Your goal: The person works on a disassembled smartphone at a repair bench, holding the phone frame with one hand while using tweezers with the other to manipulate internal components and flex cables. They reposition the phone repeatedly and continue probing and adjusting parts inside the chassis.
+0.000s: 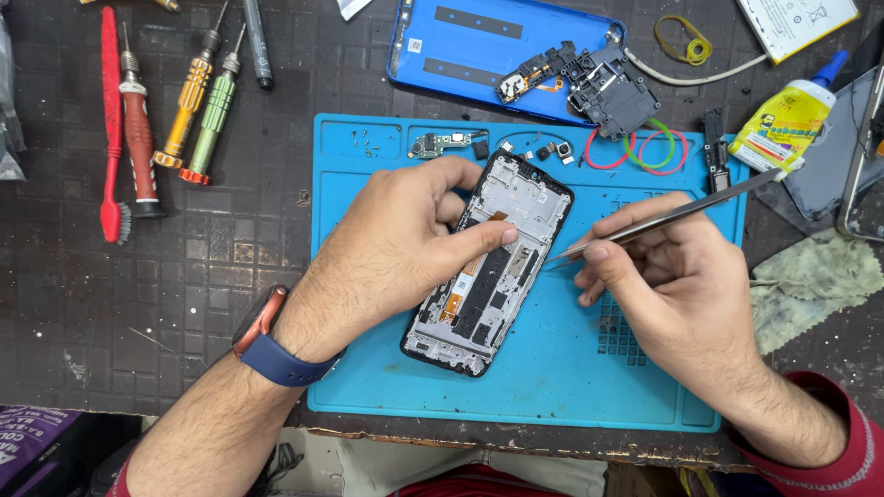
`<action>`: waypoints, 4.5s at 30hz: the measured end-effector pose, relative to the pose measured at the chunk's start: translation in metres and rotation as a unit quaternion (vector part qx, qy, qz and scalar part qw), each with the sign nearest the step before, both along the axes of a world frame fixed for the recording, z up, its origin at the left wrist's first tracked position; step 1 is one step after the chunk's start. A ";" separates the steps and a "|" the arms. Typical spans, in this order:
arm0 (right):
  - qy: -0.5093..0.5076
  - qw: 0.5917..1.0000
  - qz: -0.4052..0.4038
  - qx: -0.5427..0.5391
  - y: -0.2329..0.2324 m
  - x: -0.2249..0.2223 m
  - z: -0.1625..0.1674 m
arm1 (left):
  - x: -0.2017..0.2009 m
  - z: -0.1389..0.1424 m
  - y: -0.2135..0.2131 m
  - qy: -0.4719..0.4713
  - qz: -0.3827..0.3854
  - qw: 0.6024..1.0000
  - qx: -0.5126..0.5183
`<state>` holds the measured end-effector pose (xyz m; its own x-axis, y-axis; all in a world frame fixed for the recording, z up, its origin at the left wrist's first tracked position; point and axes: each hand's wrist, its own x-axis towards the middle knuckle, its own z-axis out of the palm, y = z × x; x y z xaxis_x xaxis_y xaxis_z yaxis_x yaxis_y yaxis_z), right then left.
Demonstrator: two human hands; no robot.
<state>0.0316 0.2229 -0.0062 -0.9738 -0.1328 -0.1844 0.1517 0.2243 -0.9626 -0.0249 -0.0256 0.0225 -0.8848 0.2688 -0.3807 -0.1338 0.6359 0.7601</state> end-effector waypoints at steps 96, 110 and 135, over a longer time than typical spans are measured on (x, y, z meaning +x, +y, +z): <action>0.475 0.745 0.185 0.431 -0.022 0.010 0.007 | 0.012 -0.005 0.004 0.098 -0.008 0.995 0.014; 0.407 0.857 0.087 0.304 -0.008 0.007 0.012 | 0.010 -0.009 0.005 0.054 0.043 0.996 0.047; 0.071 0.971 0.202 0.105 0.004 0.000 0.005 | 0.008 -0.019 -0.001 0.112 0.057 0.992 0.031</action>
<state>0.0316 0.2267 -0.0009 -0.8672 -0.4842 -0.1160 -0.1213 0.4314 -0.8940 -0.0170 -0.0264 0.0037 -0.9714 0.1785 -0.1564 -0.0250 0.5782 0.8155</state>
